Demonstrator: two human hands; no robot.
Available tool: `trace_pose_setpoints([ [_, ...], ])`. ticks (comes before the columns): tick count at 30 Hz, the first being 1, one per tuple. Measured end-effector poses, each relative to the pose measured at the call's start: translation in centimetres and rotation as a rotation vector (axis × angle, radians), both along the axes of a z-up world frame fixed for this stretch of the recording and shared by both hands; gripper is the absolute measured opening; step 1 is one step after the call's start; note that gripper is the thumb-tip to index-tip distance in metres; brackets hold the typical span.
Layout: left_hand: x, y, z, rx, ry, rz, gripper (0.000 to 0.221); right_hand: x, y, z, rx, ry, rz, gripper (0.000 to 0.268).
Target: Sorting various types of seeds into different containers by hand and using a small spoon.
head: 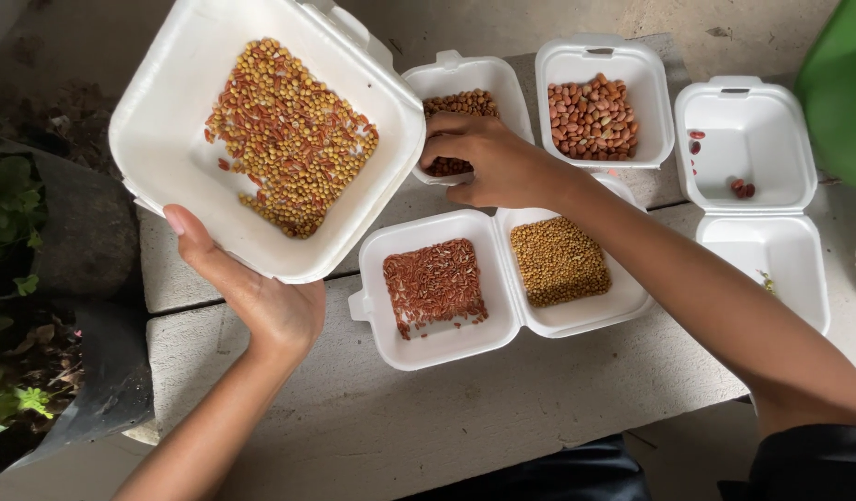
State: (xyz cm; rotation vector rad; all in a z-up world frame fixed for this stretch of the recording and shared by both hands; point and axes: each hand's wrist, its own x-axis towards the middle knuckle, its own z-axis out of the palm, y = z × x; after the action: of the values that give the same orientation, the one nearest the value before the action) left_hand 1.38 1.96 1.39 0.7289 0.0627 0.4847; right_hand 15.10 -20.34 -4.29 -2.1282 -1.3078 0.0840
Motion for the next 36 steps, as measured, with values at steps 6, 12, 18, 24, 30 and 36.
trace_pose_setpoints([
  [6, -0.2, 0.2, -0.2, 0.049, -0.009, -0.016, 0.086, -2.0, -3.8, 5.6, -0.086, -0.029, -0.061, 0.038],
  [12, -0.2, -0.2, 1.2, -0.052, 0.055, 0.009, 0.094, -3.1, -11.6, 8.6, -0.562, 0.109, -0.484, 0.073],
  [18, -0.2, -0.3, 0.1, 0.007, 0.018, -0.012, 0.092, -4.3, -11.8, 7.9, -0.853, 0.488, -0.689, 0.112],
  [24, -0.3, -0.7, 0.5, -0.046, 0.046, -0.03, 0.094, -3.2, -13.9, 4.0, -0.775, 0.145, -0.489, 0.12],
  [30, -0.1, -0.6, -0.4, -0.005, 0.013, -0.047, 0.091, -2.0, -15.1, 2.1, -0.667, 0.006, -0.415, 0.114],
  [36, -0.1, -0.4, -1.1, 0.033, -0.003, -0.05, 0.089, -1.3, -16.0, 0.8, -0.601, 0.007, -0.394, 0.111],
])
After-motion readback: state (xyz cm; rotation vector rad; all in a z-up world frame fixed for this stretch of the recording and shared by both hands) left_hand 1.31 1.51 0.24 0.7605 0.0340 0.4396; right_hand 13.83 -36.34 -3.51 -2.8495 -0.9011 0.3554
